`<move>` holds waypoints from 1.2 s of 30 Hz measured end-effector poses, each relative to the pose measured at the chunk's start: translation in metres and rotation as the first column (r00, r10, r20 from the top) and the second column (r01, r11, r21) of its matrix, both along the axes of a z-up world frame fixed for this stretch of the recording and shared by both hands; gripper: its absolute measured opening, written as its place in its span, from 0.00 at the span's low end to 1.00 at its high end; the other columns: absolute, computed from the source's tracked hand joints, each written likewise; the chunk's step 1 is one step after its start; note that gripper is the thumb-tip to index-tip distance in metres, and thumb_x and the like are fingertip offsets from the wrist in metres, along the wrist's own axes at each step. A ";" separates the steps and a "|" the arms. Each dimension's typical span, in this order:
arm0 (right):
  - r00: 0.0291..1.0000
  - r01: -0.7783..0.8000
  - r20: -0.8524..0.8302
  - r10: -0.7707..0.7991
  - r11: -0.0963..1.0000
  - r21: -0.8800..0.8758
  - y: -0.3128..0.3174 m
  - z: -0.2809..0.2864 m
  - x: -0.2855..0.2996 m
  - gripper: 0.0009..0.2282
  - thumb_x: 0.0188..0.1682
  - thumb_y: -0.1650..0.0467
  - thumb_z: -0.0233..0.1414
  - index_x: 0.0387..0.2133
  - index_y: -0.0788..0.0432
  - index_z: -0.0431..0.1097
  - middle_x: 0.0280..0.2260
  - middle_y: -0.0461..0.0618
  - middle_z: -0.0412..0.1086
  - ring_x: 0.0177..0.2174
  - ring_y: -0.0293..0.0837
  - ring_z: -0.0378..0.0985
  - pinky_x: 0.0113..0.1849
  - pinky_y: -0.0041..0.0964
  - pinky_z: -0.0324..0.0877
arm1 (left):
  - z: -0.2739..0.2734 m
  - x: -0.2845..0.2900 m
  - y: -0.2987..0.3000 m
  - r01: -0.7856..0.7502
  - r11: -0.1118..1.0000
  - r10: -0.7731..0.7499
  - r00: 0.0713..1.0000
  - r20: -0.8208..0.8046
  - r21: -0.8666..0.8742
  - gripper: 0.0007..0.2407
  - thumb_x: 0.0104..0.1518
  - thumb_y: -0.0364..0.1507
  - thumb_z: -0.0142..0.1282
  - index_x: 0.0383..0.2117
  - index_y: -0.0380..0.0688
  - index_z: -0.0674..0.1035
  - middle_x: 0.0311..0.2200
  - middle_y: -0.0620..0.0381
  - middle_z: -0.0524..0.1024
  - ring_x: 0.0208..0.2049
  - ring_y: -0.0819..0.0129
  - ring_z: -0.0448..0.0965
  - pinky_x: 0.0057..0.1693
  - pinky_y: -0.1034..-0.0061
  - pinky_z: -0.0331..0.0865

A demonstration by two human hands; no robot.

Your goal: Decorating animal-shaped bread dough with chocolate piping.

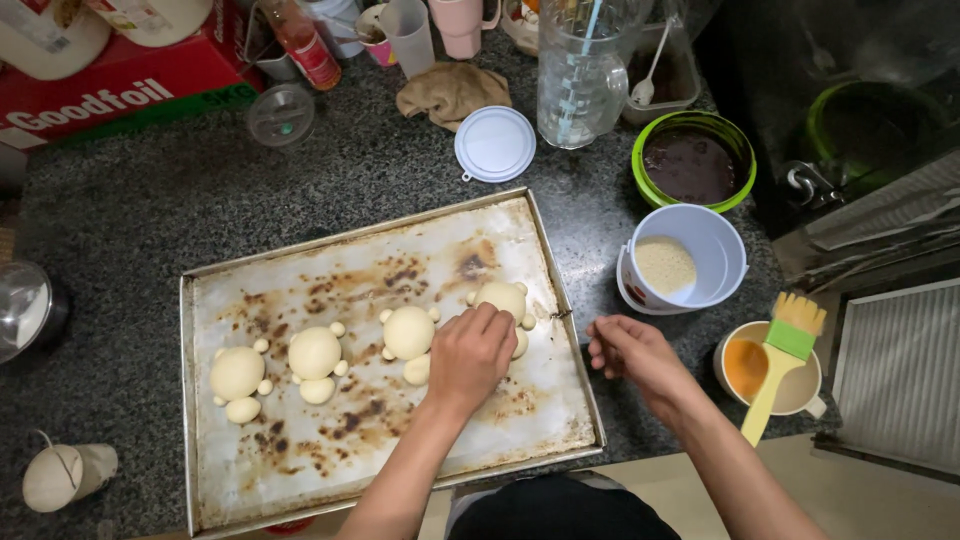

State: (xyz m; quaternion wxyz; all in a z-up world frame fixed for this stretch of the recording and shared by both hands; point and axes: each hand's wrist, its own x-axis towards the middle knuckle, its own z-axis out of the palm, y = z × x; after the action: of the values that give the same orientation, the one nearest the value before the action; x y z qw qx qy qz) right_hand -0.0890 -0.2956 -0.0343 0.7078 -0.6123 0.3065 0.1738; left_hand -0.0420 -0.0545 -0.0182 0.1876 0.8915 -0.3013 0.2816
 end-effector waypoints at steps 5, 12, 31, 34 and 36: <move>1.000 0.008 -0.001 -0.008 1.000 0.006 -0.005 0.000 -0.002 0.11 0.57 0.66 0.51 0.37 0.62 0.74 0.26 0.52 0.74 0.25 0.44 0.79 0.25 0.32 0.71 | -0.009 0.001 -0.002 0.003 0.999 -0.003 1.000 0.013 0.032 0.05 0.60 0.30 0.53 0.26 0.52 0.76 0.22 0.64 0.66 0.23 0.66 0.75 0.31 0.76 0.71; 1.000 0.008 -0.006 -0.008 1.000 0.014 -0.006 0.000 -0.002 0.11 0.57 0.65 0.51 0.36 0.62 0.74 0.25 0.53 0.75 0.25 0.44 0.79 0.25 0.31 0.71 | -0.014 0.004 -0.007 -0.010 0.996 0.007 0.999 0.031 0.094 0.06 0.59 0.30 0.52 0.23 0.51 0.74 0.22 0.62 0.65 0.22 0.65 0.74 0.31 0.75 0.70; 1.000 -0.012 0.003 0.012 1.000 0.022 0.001 -0.001 0.003 0.11 0.56 0.66 0.51 0.36 0.62 0.74 0.25 0.53 0.75 0.25 0.44 0.80 0.25 0.32 0.72 | -0.025 0.010 0.009 0.006 1.000 -0.003 0.953 -0.304 0.011 0.06 0.60 0.30 0.54 0.35 0.45 0.82 0.26 0.56 0.75 0.27 0.58 0.81 0.33 0.68 0.76; 1.000 -0.018 0.009 0.017 0.999 0.029 0.004 -0.003 0.003 0.11 0.56 0.65 0.51 0.36 0.62 0.74 0.25 0.51 0.75 0.25 0.43 0.79 0.25 0.31 0.72 | -0.026 0.007 0.004 0.029 0.990 0.001 0.978 -0.208 0.138 0.07 0.57 0.35 0.57 0.35 0.50 0.81 0.26 0.59 0.73 0.28 0.59 0.81 0.35 0.68 0.76; 1.000 -0.012 0.005 0.012 0.999 0.036 0.003 0.000 0.002 0.10 0.56 0.66 0.51 0.36 0.61 0.74 0.25 0.50 0.74 0.25 0.43 0.79 0.25 0.31 0.72 | -0.030 0.009 -0.001 0.014 0.982 0.006 0.994 -0.108 0.191 0.03 0.56 0.32 0.53 0.26 0.52 0.77 0.24 0.62 0.68 0.26 0.63 0.77 0.33 0.71 0.72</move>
State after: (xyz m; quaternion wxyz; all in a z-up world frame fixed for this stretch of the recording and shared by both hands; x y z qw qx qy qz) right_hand -0.0872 -0.2926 -0.0345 0.7183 -0.6018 0.2979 0.1818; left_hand -0.0333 -0.0557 -0.0486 0.1177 0.9187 -0.3182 0.2024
